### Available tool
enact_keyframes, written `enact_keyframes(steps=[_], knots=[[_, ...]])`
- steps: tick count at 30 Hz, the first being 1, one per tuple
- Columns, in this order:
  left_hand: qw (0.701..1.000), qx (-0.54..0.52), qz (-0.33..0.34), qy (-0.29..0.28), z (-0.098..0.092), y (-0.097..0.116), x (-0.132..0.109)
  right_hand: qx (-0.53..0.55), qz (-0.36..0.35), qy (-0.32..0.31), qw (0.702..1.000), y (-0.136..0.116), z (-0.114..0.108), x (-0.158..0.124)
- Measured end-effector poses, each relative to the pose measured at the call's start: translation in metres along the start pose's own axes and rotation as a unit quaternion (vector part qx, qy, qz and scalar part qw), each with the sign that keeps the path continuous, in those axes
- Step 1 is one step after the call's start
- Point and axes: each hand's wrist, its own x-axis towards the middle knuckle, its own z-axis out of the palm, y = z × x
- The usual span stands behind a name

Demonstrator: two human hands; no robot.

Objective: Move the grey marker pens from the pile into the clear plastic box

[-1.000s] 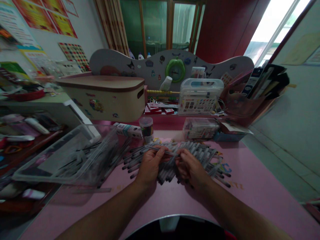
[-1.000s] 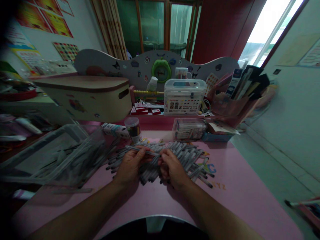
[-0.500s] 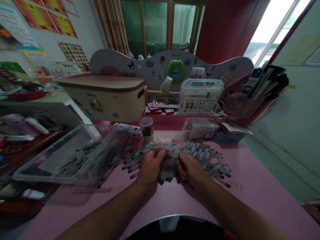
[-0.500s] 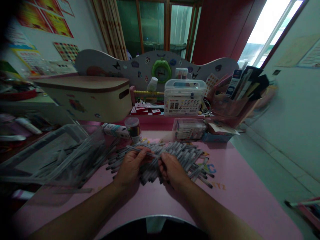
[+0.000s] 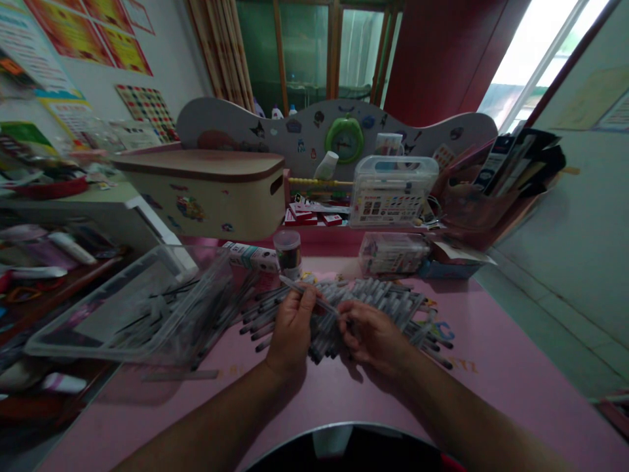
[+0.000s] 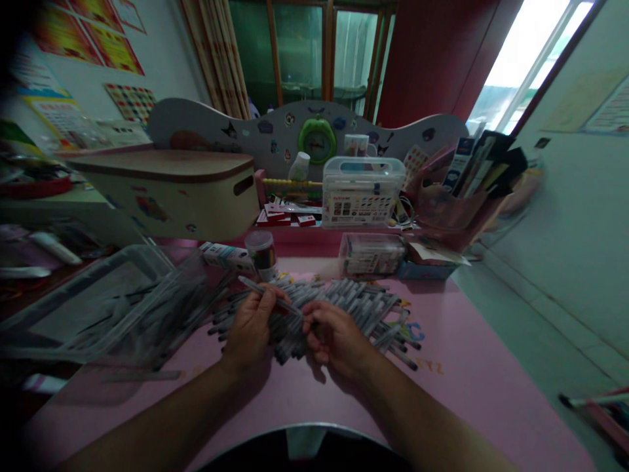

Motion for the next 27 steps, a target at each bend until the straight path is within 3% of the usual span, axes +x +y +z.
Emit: enact_keyframes(steps=[4, 9, 14, 16, 18, 21, 24, 27], knots=[[0.999, -0.02, 0.032, -0.003, -0.001, 0.001, 0.003, -0.074, 0.035, -0.017, 0.996, 0.001, 0.002, 0.0], [0.98, -0.189, 0.039, 0.047, -0.007, 0.017, 0.025, -0.093, 0.033, -0.03, 0.995, -0.009, -0.007, -0.001], [0.955, -0.27, 0.076, 0.093, -0.01, 0.038, 0.034, -0.05, -0.032, 0.033, 0.998, -0.017, -0.013, 0.003], [0.965, -0.252, 0.036, 0.06, -0.006, 0.038, 0.026, -0.049, -0.071, 0.063, 0.994, -0.016, -0.008, 0.004], [0.974, -0.22, -0.052, -0.01, 0.002, 0.031, 0.013, -0.079, -0.103, 0.077, 0.988, -0.01, -0.001, 0.003], [0.962, -0.182, -0.176, -0.1, 0.012, 0.014, -0.007, -0.172, -0.132, 0.049, 0.975, 0.0, 0.009, -0.001], [0.959, -0.173, -0.211, -0.08, 0.016, 0.003, -0.013, -0.2, -0.133, 0.004, 0.971, 0.006, 0.011, -0.004], [0.948, -0.208, -0.237, -0.049, 0.016, 0.005, -0.009, -0.224, -0.204, 0.081, 0.95, 0.004, 0.007, -0.004]])
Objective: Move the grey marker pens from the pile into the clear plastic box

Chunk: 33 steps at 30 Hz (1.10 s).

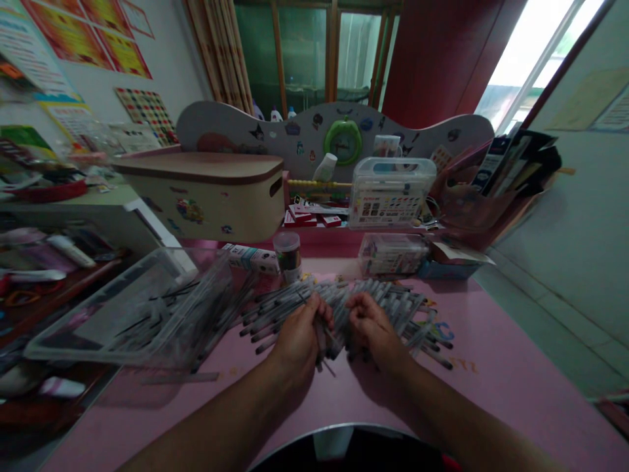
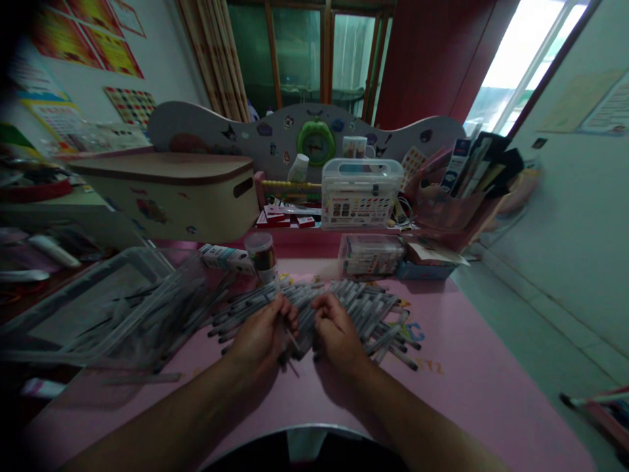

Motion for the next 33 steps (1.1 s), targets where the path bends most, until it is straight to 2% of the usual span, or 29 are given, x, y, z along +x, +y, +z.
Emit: enact_keyframes(steps=[3, 7, 13, 18, 21, 24, 27, 30, 33], knots=[[0.994, -0.055, -0.09, 0.022, 0.003, 0.007, 0.0, -0.099, -0.108, 0.076, 0.986, -0.002, -0.002, 0.001], [0.98, -0.112, -0.161, 0.018, 0.006, 0.004, -0.003, -0.225, -0.216, 0.074, 0.947, -0.001, 0.004, -0.005], [0.966, -0.177, -0.181, 0.043, 0.01, -0.001, -0.004, -0.332, -0.226, -0.009, 0.916, 0.004, 0.009, -0.008], [0.964, -0.206, -0.168, 0.0, 0.011, 0.002, -0.005, -0.434, -0.247, -0.013, 0.866, 0.009, 0.003, -0.003], [0.967, -0.192, -0.169, 0.0, 0.01, 0.0, -0.005, -0.434, -0.239, -0.011, 0.868, 0.011, 0.0, -0.001], [0.968, -0.184, -0.169, 0.032, 0.009, 0.0, -0.004, -0.389, -0.243, -0.004, 0.889, 0.01, -0.003, 0.001], [0.972, -0.155, -0.165, 0.06, 0.011, 0.008, -0.004, -0.347, -0.235, 0.028, 0.907, 0.005, -0.006, 0.003], [0.985, -0.088, -0.138, 0.046, 0.016, 0.03, -0.008, -0.339, -0.246, 0.068, 0.905, 0.001, -0.01, 0.005], [0.998, -0.01, -0.069, -0.011, 0.019, 0.065, -0.019, -0.352, -0.256, 0.079, 0.897, 0.0, -0.013, 0.007]])
